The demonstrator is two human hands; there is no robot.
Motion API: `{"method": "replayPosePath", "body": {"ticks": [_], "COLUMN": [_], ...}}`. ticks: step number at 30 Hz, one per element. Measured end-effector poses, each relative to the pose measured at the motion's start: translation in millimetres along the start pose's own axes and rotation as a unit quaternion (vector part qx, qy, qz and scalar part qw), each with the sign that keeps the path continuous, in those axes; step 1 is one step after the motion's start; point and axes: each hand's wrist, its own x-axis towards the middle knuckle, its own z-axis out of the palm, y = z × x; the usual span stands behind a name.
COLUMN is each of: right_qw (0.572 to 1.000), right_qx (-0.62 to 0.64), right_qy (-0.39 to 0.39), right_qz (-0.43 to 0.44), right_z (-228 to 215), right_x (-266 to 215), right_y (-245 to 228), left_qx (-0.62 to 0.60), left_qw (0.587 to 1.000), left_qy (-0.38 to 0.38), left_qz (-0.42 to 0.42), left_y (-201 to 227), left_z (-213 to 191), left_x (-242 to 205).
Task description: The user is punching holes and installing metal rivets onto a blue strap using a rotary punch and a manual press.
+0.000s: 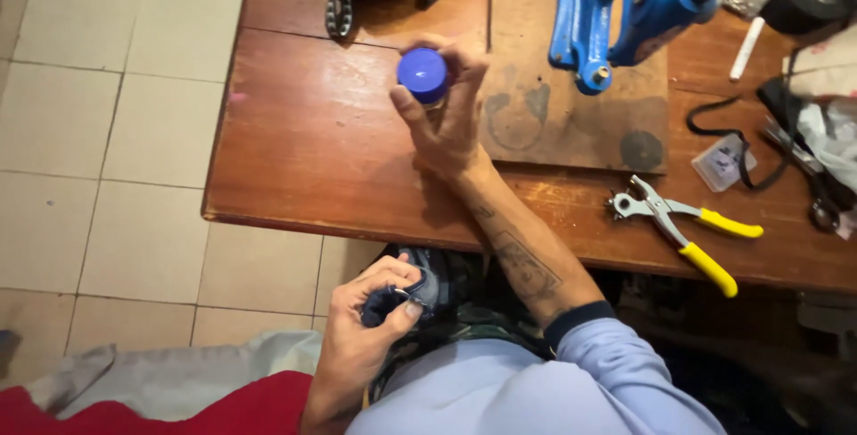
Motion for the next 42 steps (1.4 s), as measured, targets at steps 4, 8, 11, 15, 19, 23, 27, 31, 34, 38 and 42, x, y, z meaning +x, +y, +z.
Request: {"method": "replayPosePath", "body": {"ticks": [4,8,11,15,19,23,27,31,34,38,42], "right_qw": [0.998,0.996,0.987,0.979,0.958,0.932,0.891,0.899,0.906,0.914,0.882], "right_qx": [0.038,-0.017,-0.116,-0.183,-0.245,-0.331,-0.42,-0.413,-0.397,-0.368,-0.347], "right_qy": [0.007,-0.007,-0.042,-0.08,-0.1,-0.132,-0.145,-0.108,-0.093,-0.135,-0.314], "right_qz": [0.041,0.084,0.105,0.047,0.108,0.061,0.096,0.099,0.116,0.109,0.054], "right_z": [-4,-5,-9,-15,-29,-32,-22,-18,-20,-27,-37], "right_x": [9,14,21,37,39,56,75,78,74,66,65], "right_y": [-13,-12,12,5,21,16,23,42,53,37,22], "left_qx": [-0.015,-0.01,-0.012,-0.012,-0.007,-0.026,-0.017,0.0,-0.011,0.001,-0.002], "left_qw": [0.999,1.0,1.0,0.999,0.998,0.999,0.998,0.998,0.998,0.997,0.996], "left_qy": [-0.002,0.027,0.027,0.031,0.052,0.04,0.056,0.062,0.053,0.073,0.086], "left_qz": [0.03,0.011,-0.005,0.007,-0.02,0.004,0.001,0.027,0.029,0.005,-0.021], "left_y": [-3,0,1,-3,-9,-14,-19,-20,-18,-20,-23], "left_z": [2,2,0,-5,-6,-10,-12,-15,-18,-20,-23], "left_x": [2,-7,-7,-10,-11,-18,-18,-22,-21,-25,-29]}}
